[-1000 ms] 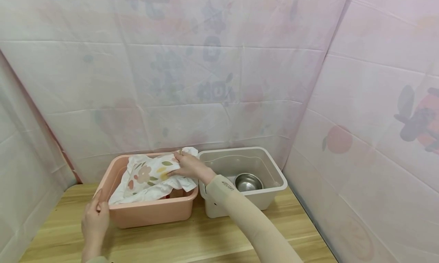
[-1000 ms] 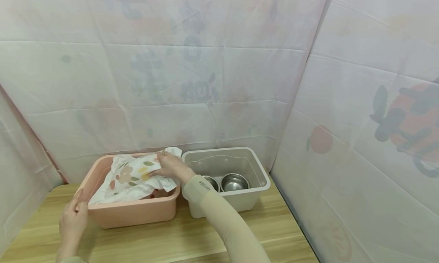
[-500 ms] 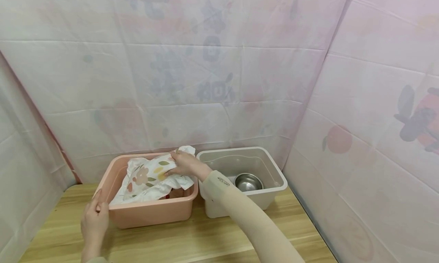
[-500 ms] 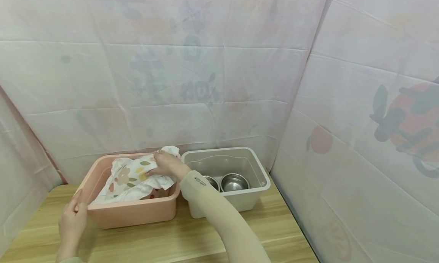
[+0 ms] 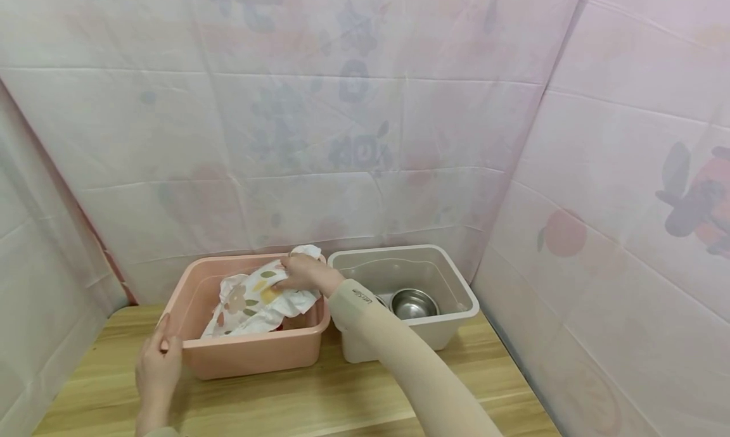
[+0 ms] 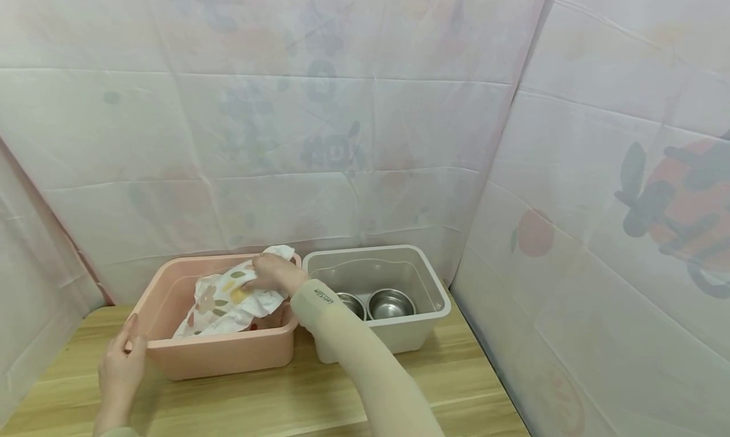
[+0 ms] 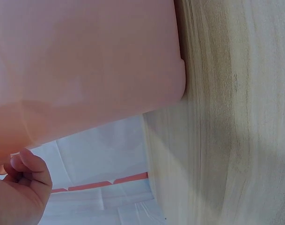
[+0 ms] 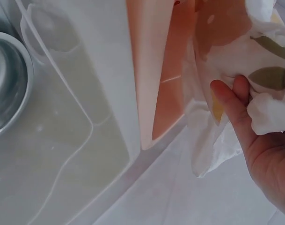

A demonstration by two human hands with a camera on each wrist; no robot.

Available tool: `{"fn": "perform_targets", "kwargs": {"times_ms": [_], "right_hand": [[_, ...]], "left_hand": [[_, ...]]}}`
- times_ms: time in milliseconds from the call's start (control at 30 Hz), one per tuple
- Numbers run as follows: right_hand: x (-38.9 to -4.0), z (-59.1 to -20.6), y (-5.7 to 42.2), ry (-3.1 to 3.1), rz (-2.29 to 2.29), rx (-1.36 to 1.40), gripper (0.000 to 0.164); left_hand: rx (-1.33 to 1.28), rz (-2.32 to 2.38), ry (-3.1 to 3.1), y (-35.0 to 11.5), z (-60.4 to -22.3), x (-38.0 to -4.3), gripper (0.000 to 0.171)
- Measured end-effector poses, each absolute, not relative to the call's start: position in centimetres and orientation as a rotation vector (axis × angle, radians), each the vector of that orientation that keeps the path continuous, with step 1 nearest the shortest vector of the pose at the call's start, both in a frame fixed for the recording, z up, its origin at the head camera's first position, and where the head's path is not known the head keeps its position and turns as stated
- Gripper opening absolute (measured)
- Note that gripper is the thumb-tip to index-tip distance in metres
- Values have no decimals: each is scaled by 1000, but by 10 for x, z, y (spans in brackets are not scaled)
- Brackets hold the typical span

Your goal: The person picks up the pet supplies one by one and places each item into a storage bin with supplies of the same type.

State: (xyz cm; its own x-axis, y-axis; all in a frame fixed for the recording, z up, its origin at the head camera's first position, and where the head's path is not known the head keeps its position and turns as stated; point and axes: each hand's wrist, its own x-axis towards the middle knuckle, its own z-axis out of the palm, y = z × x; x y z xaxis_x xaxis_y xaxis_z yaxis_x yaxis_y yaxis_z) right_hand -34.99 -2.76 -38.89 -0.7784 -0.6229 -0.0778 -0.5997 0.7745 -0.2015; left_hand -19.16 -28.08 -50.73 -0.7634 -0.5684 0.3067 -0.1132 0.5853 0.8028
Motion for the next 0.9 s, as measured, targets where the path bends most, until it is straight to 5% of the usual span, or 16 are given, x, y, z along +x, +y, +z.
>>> {"fn": "perform_targets", "kwargs": {"times_ms": [267, 567, 733, 900], "right_hand": [[-351, -394, -34, 2780, -278, -1053, 69], [-351, -396, -41, 2779, -165, -1126, 41], [-352, -401, -42, 2765, -180, -1132, 44], [-350, -406, -39, 2726, -270, -988, 69]], "left_hand": [[529, -1099, -2255, -279, -507, -191, 53], [523, -1103, -2253, -275, -507, -192, 51], [530, -1098, -2245, -275, -507, -192, 51], [527, -1100, -2252, -276, -506, -192, 52]]}}
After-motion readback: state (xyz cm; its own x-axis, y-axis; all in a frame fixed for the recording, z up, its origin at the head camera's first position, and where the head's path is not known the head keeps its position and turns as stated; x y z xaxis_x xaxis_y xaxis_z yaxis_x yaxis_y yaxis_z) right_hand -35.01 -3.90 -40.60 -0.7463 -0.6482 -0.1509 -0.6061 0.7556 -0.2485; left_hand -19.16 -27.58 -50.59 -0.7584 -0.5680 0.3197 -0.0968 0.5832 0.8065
